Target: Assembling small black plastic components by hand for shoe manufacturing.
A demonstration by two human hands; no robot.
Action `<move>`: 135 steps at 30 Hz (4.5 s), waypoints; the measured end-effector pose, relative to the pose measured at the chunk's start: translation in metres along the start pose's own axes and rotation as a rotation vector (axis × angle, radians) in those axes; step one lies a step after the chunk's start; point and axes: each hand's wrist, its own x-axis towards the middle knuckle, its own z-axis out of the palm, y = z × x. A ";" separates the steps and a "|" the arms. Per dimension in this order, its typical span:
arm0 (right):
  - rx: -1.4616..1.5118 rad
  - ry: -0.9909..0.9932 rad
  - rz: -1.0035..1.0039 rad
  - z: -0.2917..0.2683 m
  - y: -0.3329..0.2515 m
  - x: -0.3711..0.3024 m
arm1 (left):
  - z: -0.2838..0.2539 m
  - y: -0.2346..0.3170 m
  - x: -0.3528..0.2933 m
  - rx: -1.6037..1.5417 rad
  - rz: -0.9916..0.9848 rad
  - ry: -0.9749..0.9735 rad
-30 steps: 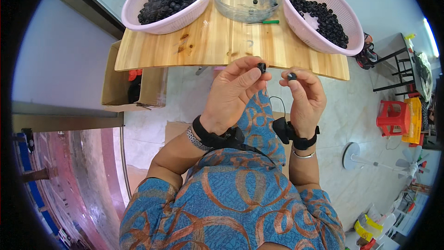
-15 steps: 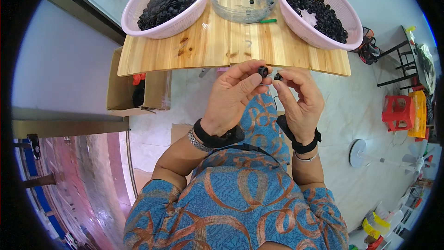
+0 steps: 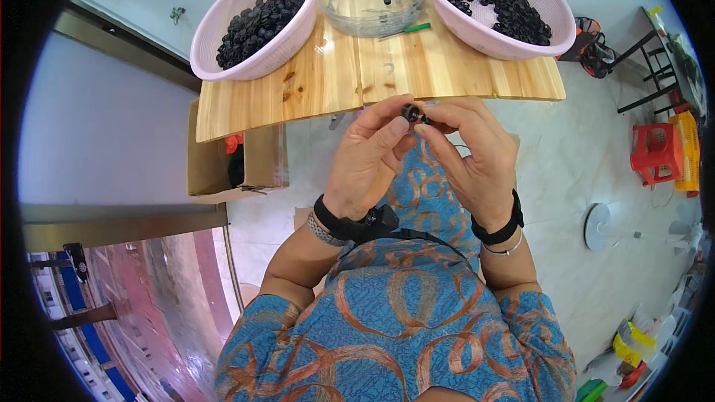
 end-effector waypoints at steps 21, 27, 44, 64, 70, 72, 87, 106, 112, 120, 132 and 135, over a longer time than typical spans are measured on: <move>-0.067 0.006 -0.019 -0.011 0.004 -0.007 | 0.015 -0.002 -0.005 0.125 0.070 -0.053; -0.099 0.008 -0.005 -0.008 0.001 -0.009 | 0.013 -0.003 -0.005 0.142 0.078 -0.030; -0.054 -0.162 -0.067 -0.024 0.006 0.002 | 0.015 0.008 -0.007 0.376 0.022 -0.058; 0.075 -0.550 -0.153 -0.031 0.027 0.022 | 0.003 0.002 -0.012 0.215 -0.069 -0.107; 0.026 -0.633 -0.203 -0.028 0.034 0.021 | 0.003 0.003 -0.013 0.205 -0.113 -0.087; -0.007 -0.624 -0.253 -0.025 0.038 0.022 | 0.000 0.001 -0.010 0.212 -0.116 -0.074; -0.122 -0.632 -0.145 -0.017 0.046 0.042 | -0.005 0.009 0.013 0.080 -0.140 -0.015; 0.233 -0.602 0.296 -0.015 0.074 0.041 | -0.027 0.257 0.083 1.210 0.321 0.236; 0.175 -0.629 0.226 -0.011 0.093 0.051 | -0.002 0.296 0.196 1.865 0.125 0.111; 0.117 -0.745 0.204 -0.006 0.109 0.065 | -0.060 0.277 0.370 2.717 -0.125 -0.168; 0.214 -0.784 0.321 -0.002 0.129 0.073 | -0.084 0.236 0.396 2.746 -0.102 0.084; 0.213 -0.757 0.306 -0.003 0.129 0.074 | -0.089 0.237 0.405 2.711 -0.153 0.030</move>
